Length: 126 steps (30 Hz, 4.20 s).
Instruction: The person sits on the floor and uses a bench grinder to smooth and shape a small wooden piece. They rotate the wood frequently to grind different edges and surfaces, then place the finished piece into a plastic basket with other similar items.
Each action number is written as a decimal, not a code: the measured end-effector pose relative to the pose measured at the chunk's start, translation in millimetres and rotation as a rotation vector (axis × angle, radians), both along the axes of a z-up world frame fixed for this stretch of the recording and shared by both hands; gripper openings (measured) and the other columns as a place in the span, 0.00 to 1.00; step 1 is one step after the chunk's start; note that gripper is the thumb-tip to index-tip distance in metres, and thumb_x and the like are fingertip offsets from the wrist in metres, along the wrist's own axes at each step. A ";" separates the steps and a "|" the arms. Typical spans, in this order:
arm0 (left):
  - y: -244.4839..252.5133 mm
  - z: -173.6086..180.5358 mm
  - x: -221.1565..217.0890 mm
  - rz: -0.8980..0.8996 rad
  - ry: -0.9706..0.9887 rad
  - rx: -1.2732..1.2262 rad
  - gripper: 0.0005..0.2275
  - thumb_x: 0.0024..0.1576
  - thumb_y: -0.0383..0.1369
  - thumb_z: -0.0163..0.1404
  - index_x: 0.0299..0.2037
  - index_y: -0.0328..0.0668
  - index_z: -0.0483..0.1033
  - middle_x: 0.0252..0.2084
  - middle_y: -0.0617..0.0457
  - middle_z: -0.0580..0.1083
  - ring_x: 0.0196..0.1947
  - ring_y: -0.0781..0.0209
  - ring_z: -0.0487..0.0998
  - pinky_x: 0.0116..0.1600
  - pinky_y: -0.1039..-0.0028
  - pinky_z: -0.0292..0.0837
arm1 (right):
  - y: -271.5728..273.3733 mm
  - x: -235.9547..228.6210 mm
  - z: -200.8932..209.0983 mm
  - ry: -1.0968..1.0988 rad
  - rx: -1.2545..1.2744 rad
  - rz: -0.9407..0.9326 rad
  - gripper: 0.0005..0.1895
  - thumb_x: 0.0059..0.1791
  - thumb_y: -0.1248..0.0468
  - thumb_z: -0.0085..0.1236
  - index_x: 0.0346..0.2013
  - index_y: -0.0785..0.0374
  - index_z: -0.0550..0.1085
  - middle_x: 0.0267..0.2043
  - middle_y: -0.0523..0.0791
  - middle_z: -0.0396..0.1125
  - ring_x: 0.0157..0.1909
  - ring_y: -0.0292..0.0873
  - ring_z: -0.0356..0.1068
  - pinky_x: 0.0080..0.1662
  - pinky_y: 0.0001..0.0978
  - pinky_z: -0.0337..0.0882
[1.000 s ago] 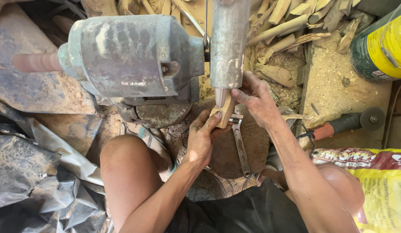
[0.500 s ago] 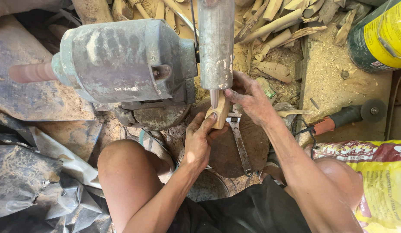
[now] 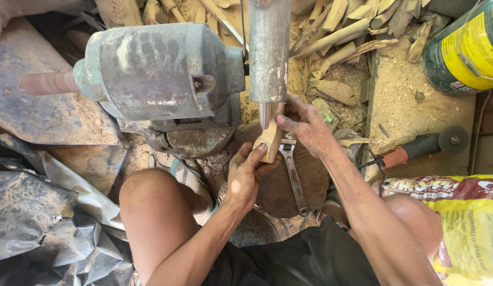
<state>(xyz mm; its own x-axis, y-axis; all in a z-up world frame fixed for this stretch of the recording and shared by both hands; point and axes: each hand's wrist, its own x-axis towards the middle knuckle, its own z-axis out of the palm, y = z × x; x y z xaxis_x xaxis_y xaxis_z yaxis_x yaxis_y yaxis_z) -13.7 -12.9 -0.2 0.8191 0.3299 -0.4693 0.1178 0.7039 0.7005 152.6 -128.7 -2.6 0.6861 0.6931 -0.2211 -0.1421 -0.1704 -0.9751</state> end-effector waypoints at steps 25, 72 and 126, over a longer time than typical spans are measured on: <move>8.6 0.6 21.8 -0.107 0.064 0.248 0.31 0.53 0.37 0.58 0.64 0.26 0.63 0.53 0.43 0.76 0.52 0.56 0.78 0.63 0.69 0.69 | -8.1 -2.5 25.4 0.081 0.125 -0.065 0.42 0.45 0.58 0.66 0.72 0.62 0.60 0.64 0.48 0.67 0.67 0.45 0.64 0.67 0.43 0.66; 2.7 -4.0 6.9 -0.073 -0.050 -0.068 0.22 0.58 0.38 0.56 0.56 0.26 0.69 0.46 0.43 0.76 0.43 0.56 0.81 0.52 0.66 0.79 | -1.8 0.8 5.9 -0.119 -0.022 0.035 0.41 0.46 0.49 0.66 0.68 0.66 0.65 0.53 0.50 0.72 0.56 0.44 0.70 0.59 0.41 0.70; 20.9 -2.2 0.9 -0.148 -0.020 -0.284 0.23 0.59 0.36 0.53 0.60 0.27 0.66 0.48 0.39 0.76 0.42 0.51 0.82 0.50 0.69 0.82 | -6.4 -10.4 5.3 0.146 0.071 -0.046 0.40 0.46 0.53 0.63 0.68 0.63 0.61 0.60 0.49 0.68 0.63 0.44 0.68 0.62 0.45 0.70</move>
<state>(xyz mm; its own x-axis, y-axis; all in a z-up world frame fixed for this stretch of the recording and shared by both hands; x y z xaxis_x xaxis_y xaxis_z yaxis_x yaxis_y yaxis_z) -12.8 8.0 -2.4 0.8584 0.0648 -0.5089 0.2215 0.8479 0.4816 142.2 -135.1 2.7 0.6817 0.6790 -0.2727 -0.2893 -0.0922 -0.9528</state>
